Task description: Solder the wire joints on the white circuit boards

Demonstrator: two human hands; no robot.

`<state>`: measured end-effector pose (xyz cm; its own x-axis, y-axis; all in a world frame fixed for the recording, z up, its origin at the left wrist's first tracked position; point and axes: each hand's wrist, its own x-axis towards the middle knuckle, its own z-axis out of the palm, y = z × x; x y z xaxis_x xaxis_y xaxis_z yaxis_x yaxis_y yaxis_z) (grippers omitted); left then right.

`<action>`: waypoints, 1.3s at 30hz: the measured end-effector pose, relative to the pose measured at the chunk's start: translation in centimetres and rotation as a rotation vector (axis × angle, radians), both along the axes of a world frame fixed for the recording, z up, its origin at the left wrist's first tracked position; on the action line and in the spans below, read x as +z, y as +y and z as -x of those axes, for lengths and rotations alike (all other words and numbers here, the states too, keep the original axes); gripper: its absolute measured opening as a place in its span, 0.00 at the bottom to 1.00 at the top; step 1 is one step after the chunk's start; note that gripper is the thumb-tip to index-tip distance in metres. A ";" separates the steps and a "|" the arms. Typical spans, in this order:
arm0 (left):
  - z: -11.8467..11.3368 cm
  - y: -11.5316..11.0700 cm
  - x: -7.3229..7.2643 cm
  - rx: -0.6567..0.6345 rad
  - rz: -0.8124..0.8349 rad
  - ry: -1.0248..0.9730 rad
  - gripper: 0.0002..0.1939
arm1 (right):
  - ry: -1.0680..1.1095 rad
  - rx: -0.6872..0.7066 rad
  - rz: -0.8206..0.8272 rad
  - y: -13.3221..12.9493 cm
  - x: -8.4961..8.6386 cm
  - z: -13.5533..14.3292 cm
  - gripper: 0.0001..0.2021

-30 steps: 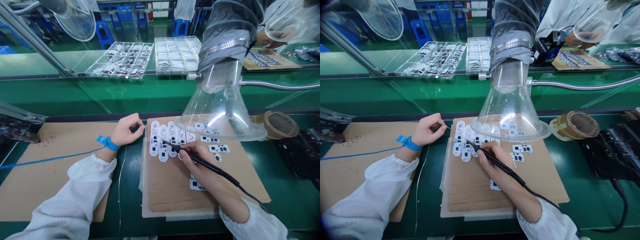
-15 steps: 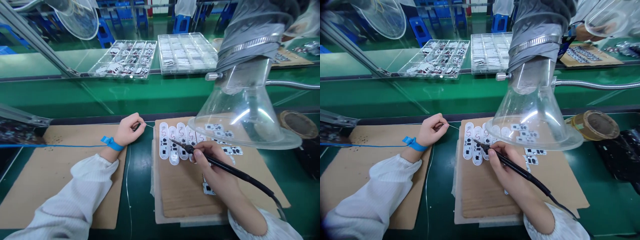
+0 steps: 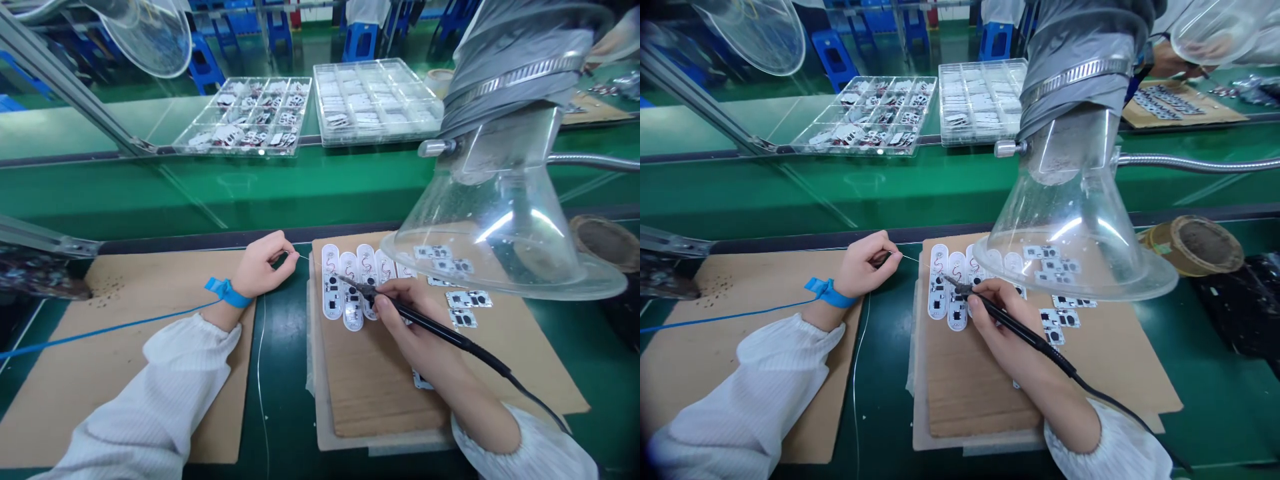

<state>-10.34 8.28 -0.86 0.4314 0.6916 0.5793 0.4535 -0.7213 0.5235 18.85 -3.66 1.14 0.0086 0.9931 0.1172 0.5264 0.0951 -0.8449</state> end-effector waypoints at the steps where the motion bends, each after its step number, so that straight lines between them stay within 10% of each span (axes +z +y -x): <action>1: 0.0 0.0 0.0 0.000 -0.001 0.003 0.09 | -0.003 -0.001 0.001 0.0 0.0 0.0 0.09; 39: 0.4 -0.2 -0.1 -0.025 -0.042 0.030 0.09 | 0.069 0.030 0.100 -0.2 -0.2 0.6 0.12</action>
